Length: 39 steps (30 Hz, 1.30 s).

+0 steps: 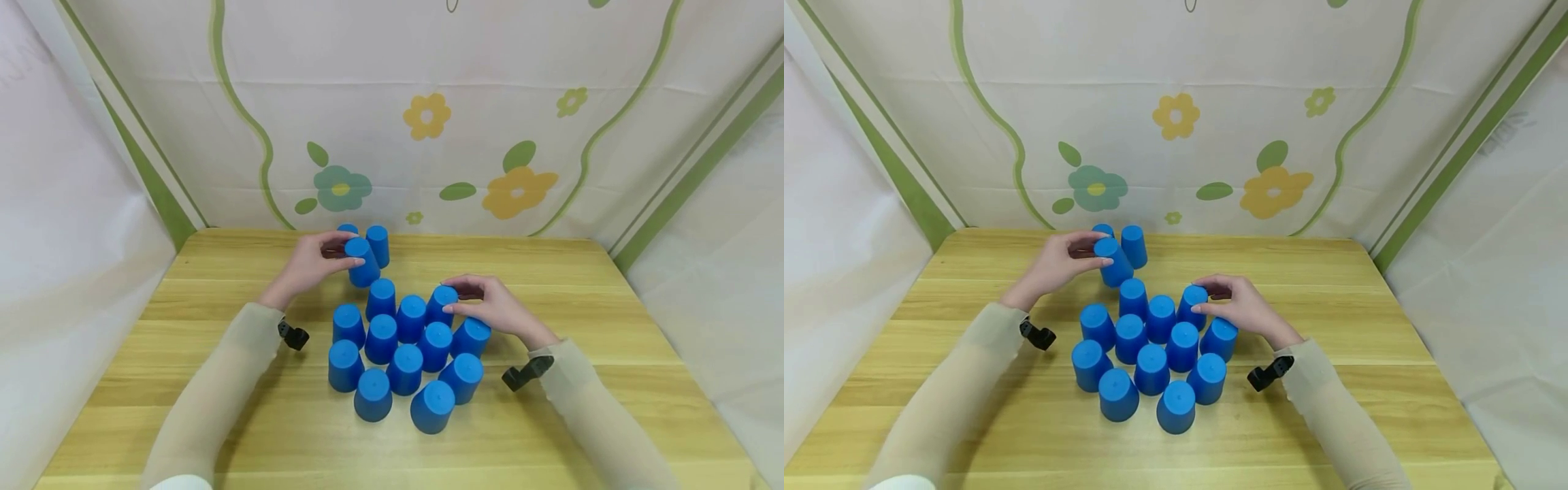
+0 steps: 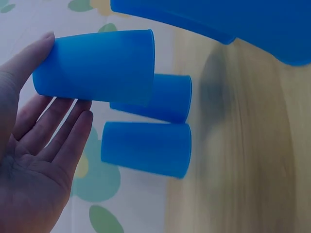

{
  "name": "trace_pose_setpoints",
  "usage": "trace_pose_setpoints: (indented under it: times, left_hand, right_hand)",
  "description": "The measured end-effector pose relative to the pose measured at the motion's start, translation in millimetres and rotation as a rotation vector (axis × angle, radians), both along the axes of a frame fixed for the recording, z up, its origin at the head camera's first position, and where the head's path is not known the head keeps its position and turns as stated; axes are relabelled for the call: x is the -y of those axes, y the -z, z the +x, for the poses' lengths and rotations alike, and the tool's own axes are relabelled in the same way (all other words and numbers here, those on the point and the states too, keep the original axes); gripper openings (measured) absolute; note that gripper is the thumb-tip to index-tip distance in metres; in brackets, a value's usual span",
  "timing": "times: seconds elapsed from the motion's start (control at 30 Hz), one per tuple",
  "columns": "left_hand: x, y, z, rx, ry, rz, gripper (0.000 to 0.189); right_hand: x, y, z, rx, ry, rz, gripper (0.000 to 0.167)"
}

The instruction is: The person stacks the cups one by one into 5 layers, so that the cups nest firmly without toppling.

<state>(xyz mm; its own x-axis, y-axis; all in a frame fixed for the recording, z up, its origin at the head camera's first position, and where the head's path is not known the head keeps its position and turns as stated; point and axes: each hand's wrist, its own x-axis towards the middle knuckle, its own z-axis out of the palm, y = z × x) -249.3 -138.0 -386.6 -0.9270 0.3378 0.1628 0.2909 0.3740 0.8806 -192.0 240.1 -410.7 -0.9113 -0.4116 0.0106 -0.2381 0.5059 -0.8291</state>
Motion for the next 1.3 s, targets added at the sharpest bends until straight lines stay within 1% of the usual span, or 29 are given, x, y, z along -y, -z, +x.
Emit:
trace_pose_setpoints:
  times: [0.17, 0.3, 0.47, 0.63, 0.8, 0.93, 1.03, 1.1, 1.2, 1.3]
  left_hand:
    - [-14.8, -2.6, -6.8, -0.026, 0.041, -0.024, 0.056]
    - [-26.4, -7.8, -12.8, -0.065, 0.071, -0.04, 0.054]
    - [-39.0, -17.7, -22.7, -0.116, 0.1, -0.05, 0.049]
    - [-50.2, -31.3, -34.7, -0.15, 0.122, -0.046, 0.048]
    - [-61.1, -44.6, -48.7, -0.176, 0.111, -0.049, 0.048]
    - [-70.8, -51.2, -58.1, -0.141, 0.087, -0.068, 0.053]
    - [-79.0, -52.7, -62.9, -0.122, 0.083, -0.095, 0.056]
    - [-83.7, -51.3, -65.7, -0.123, 0.085, -0.111, 0.056]
    - [-88.6, -46.7, -68.9, -0.118, 0.089, -0.126, 0.055]
    - [-90.9, -40.7, -71.2, -0.097, 0.084, -0.142, 0.054]
  right_hand:
    - [-0.1, 0.0, 0.6, 0.002, 0.001, 0.004, 0.048]
    - [-0.3, 0.1, 0.6, 0.003, 0.006, 0.006, 0.048]
    - [-0.4, -0.1, 1.1, 0.008, 0.004, -0.001, 0.049]
    - [-1.3, 0.9, 1.1, 0.009, 0.008, 0.001, 0.051]
    - [-2.6, 1.3, 1.2, 0.003, 0.015, 0.004, 0.05]
    - [-2.8, 1.1, 2.5, 0.003, 0.016, 0.0, 0.05]
    - [-2.4, 1.3, 3.6, 0.006, 0.017, -0.003, 0.049]
    - [-1.9, 1.3, 4.2, 0.009, 0.018, -0.003, 0.049]
    - [-0.7, 0.6, 5.2, 0.012, 0.016, -0.003, 0.049]
    - [0.3, 0.4, 5.6, 0.011, 0.016, -0.001, 0.048]
